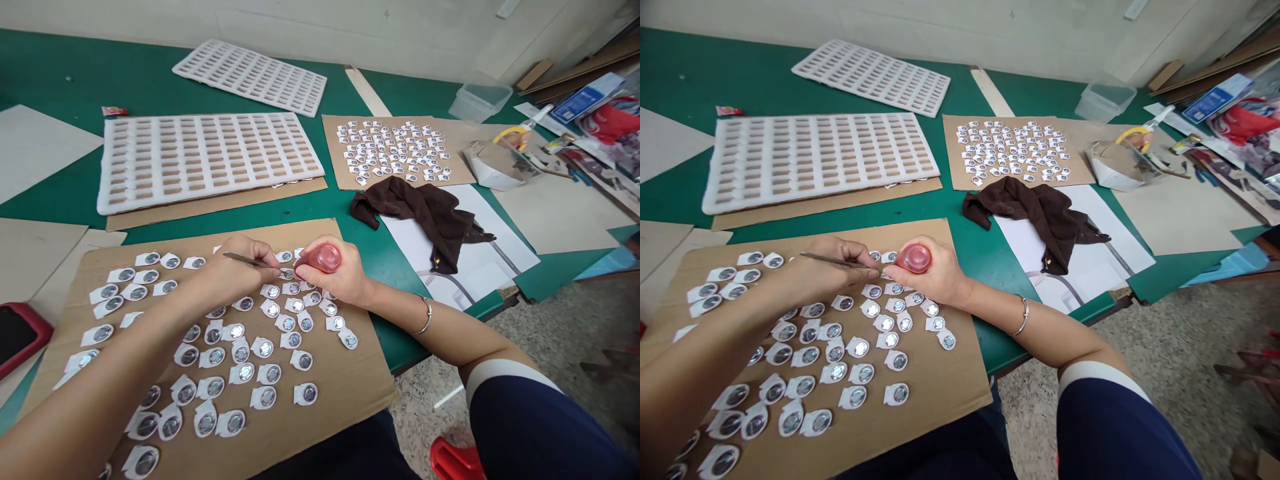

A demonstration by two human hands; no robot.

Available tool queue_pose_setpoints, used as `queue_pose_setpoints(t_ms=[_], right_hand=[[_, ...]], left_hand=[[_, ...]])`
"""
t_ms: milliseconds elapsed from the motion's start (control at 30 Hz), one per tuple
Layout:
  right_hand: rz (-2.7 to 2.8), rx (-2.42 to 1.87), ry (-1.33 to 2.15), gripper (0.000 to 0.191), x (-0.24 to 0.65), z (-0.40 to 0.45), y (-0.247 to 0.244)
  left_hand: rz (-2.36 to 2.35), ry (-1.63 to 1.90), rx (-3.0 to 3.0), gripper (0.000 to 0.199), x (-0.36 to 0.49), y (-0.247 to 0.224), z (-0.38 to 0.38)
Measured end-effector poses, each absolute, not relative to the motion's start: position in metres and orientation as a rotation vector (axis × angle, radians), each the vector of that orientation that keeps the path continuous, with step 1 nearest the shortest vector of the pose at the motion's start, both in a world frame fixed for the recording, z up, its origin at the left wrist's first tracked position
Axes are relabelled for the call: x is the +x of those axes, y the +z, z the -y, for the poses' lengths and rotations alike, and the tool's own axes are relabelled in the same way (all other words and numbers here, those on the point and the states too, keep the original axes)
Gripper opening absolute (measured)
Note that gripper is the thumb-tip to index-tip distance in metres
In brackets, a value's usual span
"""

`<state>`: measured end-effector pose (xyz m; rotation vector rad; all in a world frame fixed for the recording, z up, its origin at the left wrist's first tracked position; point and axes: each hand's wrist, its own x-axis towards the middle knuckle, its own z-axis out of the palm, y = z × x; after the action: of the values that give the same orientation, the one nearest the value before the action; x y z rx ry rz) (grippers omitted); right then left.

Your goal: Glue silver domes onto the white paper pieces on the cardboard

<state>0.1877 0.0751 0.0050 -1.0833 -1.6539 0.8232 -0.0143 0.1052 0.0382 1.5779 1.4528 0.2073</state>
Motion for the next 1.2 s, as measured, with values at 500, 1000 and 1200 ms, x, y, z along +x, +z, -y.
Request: queue_pose_setpoints(t_ms=[500, 1000, 1200], right_hand=[[1.652, -1.128, 0.845, 0.033, 0.188, -0.077, 0.003], [1.621, -1.086, 0.839, 0.029, 0.189, -0.078, 0.003], [1.62, -1.103, 0.831, 0.028, 0.189, -0.077, 0.002]], left_hand=[[-1.439, 0.196, 1.605, 0.022, -0.015, 0.039, -0.105], [-1.483, 0.139, 1.56, 0.025, -0.012, 0.044, -0.103], [-1.499, 0.157, 1.545, 0.025, -0.012, 0.043, -0.102]])
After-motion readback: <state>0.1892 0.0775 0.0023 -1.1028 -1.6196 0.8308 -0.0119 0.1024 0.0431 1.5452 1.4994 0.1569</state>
